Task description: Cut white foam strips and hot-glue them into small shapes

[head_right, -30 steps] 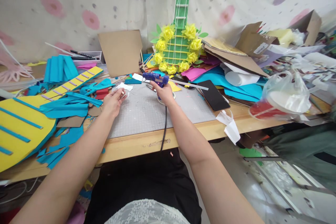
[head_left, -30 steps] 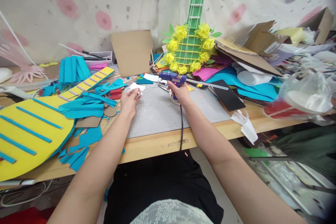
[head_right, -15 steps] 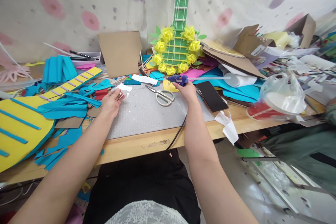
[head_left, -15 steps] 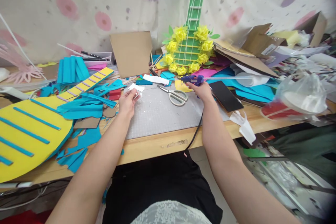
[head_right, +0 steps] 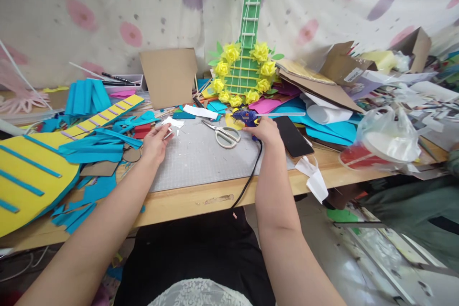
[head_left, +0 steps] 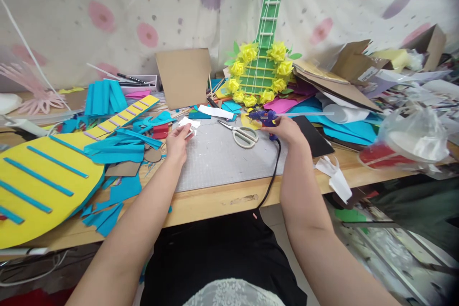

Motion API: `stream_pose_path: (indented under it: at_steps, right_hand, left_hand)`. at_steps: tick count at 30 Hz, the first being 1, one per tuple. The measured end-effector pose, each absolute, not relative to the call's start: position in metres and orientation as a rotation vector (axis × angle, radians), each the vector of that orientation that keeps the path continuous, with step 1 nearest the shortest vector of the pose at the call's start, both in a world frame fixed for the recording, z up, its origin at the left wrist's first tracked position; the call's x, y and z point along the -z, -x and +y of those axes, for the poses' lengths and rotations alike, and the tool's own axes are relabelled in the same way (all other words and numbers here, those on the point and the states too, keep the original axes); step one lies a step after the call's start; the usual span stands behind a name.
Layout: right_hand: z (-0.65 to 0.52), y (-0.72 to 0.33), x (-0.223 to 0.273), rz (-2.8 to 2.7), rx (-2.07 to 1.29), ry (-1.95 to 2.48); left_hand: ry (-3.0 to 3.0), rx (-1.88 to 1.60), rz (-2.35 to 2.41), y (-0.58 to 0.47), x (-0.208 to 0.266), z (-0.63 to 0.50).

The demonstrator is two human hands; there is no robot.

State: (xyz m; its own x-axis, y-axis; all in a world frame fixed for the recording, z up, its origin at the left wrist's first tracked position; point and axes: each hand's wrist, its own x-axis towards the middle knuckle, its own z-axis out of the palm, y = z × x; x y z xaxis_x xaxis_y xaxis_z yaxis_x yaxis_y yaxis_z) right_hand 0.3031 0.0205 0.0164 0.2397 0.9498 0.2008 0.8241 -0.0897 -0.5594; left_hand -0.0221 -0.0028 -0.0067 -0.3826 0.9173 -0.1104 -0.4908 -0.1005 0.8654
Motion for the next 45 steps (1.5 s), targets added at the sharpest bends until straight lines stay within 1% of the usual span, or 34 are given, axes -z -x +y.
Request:
stream_pose_path:
  at_steps: [2, 4, 6, 8, 9, 11, 13, 15, 17, 22, 28, 31, 37, 39, 45]
  right_hand:
    - [0.013, -0.304, -0.027, -1.654, -0.300, 2.184]
    - [0.005, -0.292, -0.037, -1.825, -0.428, 2.222]
    - [0.000, -0.267, -0.043, -1.997, -0.514, 2.099]
    - [-0.002, -0.231, -0.045, -2.069, -0.500, 1.870]
    - [-0.001, -0.211, -0.044, -2.085, -0.547, 1.732]
    - [0.003, -0.171, -0.039, -2.039, -0.790, 1.479]
    - [0.008, -0.137, -0.031, -1.905, -1.148, 1.282]
    - [0.013, -0.112, -0.024, -1.746, -1.290, 1.207]
    - [0.016, -0.097, -0.018, -1.684, -1.253, 1.229]
    - [0.016, -0.086, -0.013, -1.679, -1.033, 1.232]
    - [0.012, -0.087, -0.012, -1.653, -0.944, 1.230]
    - [0.014, -0.088, -0.013, -1.598, -1.075, 1.199]
    - [0.014, -0.098, -0.019, -1.288, -1.650, 1.020]
    - [0.013, -0.103, -0.018, -1.252, -1.727, 0.992]
    - [0.013, -0.108, -0.012, -1.269, -1.779, 0.994]
  left_hand:
    - [-0.575, -1.696, 1.072, 0.022, 0.006, -0.004]
    - [-0.566, -1.682, 1.072, 0.022, 0.004, -0.004]
    - [-0.566, -1.669, 1.080, 0.021, 0.003, -0.005]
    - [-0.566, -1.668, 1.089, 0.021, 0.002, -0.006]
    - [-0.565, -1.671, 1.088, 0.020, 0.002, -0.006]
    - [-0.564, -1.673, 1.072, 0.020, 0.001, -0.006]
    - [-0.569, -1.663, 1.055, 0.020, 0.002, -0.006]
    - [-0.579, -1.648, 1.052, 0.020, 0.002, -0.006]
    - [-0.580, -1.640, 1.054, 0.021, 0.002, -0.005]
    - [-0.568, -1.647, 1.046, 0.022, 0.005, -0.003]
    - [-0.647, -1.646, 1.051, 0.018, 0.009, -0.002]
    - [-0.674, -1.616, 1.065, 0.018, 0.006, -0.005]
    - [-0.628, -1.458, 1.010, 0.019, -0.007, -0.009]
    - [-0.603, -1.451, 1.015, 0.019, -0.008, -0.009]
    - [-0.704, -1.579, 1.139, 0.016, -0.001, -0.008]
